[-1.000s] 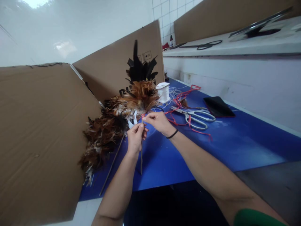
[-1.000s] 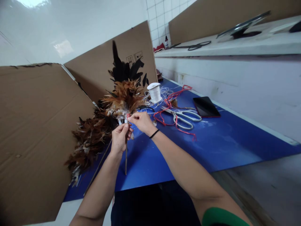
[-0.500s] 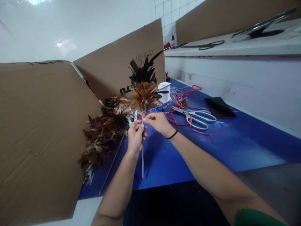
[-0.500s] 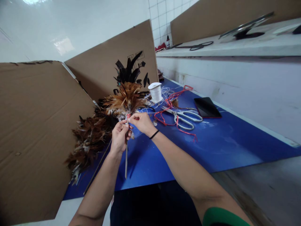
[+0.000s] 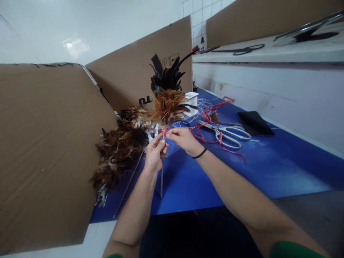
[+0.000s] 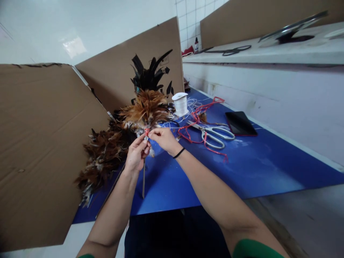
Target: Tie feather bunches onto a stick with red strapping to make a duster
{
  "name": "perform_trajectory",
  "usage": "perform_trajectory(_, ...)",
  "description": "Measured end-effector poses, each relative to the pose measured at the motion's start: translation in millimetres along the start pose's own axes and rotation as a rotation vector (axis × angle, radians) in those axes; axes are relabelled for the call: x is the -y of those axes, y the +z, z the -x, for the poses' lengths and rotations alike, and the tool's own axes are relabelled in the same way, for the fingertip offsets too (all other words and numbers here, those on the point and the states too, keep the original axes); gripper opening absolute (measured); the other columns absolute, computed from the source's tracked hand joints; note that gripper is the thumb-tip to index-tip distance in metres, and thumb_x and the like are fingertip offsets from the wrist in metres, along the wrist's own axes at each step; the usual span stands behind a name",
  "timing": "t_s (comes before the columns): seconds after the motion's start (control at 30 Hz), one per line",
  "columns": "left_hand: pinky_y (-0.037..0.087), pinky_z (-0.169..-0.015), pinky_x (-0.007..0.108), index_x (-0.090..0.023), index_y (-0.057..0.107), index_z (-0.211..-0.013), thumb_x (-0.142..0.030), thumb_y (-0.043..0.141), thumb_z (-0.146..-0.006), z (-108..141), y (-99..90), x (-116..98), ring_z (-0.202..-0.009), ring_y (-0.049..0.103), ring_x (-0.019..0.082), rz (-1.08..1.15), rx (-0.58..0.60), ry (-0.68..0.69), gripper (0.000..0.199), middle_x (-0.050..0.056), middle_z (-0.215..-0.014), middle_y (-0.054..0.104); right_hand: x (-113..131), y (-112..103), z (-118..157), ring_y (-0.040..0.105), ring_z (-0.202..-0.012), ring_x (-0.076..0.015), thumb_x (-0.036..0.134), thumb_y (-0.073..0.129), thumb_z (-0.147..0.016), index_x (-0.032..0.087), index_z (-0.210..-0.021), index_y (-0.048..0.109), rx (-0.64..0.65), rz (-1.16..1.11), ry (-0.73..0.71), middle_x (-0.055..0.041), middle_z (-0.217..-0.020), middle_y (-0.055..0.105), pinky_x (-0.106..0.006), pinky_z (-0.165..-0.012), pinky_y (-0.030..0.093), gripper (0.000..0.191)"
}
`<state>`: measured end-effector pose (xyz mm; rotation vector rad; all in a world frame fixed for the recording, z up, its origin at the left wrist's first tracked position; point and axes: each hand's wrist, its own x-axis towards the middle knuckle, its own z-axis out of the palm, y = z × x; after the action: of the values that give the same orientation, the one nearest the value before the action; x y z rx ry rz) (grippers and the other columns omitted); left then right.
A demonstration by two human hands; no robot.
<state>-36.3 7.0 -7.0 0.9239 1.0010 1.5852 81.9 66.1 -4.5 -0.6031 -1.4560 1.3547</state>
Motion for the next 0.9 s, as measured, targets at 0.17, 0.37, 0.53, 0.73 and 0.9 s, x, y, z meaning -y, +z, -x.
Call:
perform_trajectory(0.17,0.019,-0.038,0.015,-0.014,0.066,-0.113,-0.030,0.082,-0.058,-0.5,-0.7,1.0,-0.041,0.042,0.003,0.019,-0.002,-0.020,0.059,-0.001,-0.061,0.061,-2.6,2.0,0.5,0.029,-0.040,-0.0031,0.033,0.066,-0.067,0.014,-0.061,0.060,-0.015,-0.036,0.159,0.0063,-0.048,0.047,-0.021,-0.040,0.019,0.021)
perform_trajectory(0.37,0.019,-0.038,0.014,-0.014,0.068,-0.111,-0.029,0.082,-0.057,0.7,0.4,0.4,-0.042,0.041,0.002,0.013,-0.039,-0.018,0.058,-0.001,-0.062,0.061,-2.4,3.5,1.4,0.028,-0.040,-0.0030,0.035,0.067,-0.064,0.015,-0.059,0.058,-0.021,-0.084,0.213,0.0077,-0.046,0.042,-0.021,-0.039,0.015,0.022)
perform_trajectory(0.53,0.019,-0.038,0.015,-0.014,0.066,-0.104,-0.032,0.081,-0.059,2.5,2.0,1.3,-0.041,0.040,0.002,-0.011,-0.040,0.041,0.050,-0.001,-0.061,0.062,-1.7,5.2,2.5,0.031,-0.042,-0.0037,0.035,0.067,-0.064,0.014,-0.064,0.061,-0.021,-0.070,0.212,0.0056,-0.049,0.048,-0.021,-0.040,0.017,0.021)
perform_trajectory(0.73,0.021,-0.038,0.014,-0.015,0.060,-0.096,-0.029,0.080,-0.060,3.1,2.5,2.3,-0.041,0.042,0.003,-0.018,-0.074,0.072,0.043,-0.002,-0.061,0.063,1.3,4.0,2.7,0.033,-0.044,-0.0038,0.036,0.067,-0.064,0.015,-0.064,0.060,0.004,-0.102,0.243,0.0045,-0.052,0.050,-0.019,-0.040,0.016,0.022)
perform_trajectory(0.9,0.022,-0.038,0.014,-0.014,0.060,-0.096,-0.029,0.078,-0.062,3.4,2.7,3.1,-0.041,0.043,0.004,-0.018,-0.082,0.089,0.041,0.000,-0.063,0.066,4.1,-1.7,1.7,0.031,-0.043,-0.0031,0.036,0.066,-0.065,0.014,-0.061,0.058,0.030,-0.026,0.241,0.0056,-0.051,0.048,-0.020,-0.041,0.016,0.023)
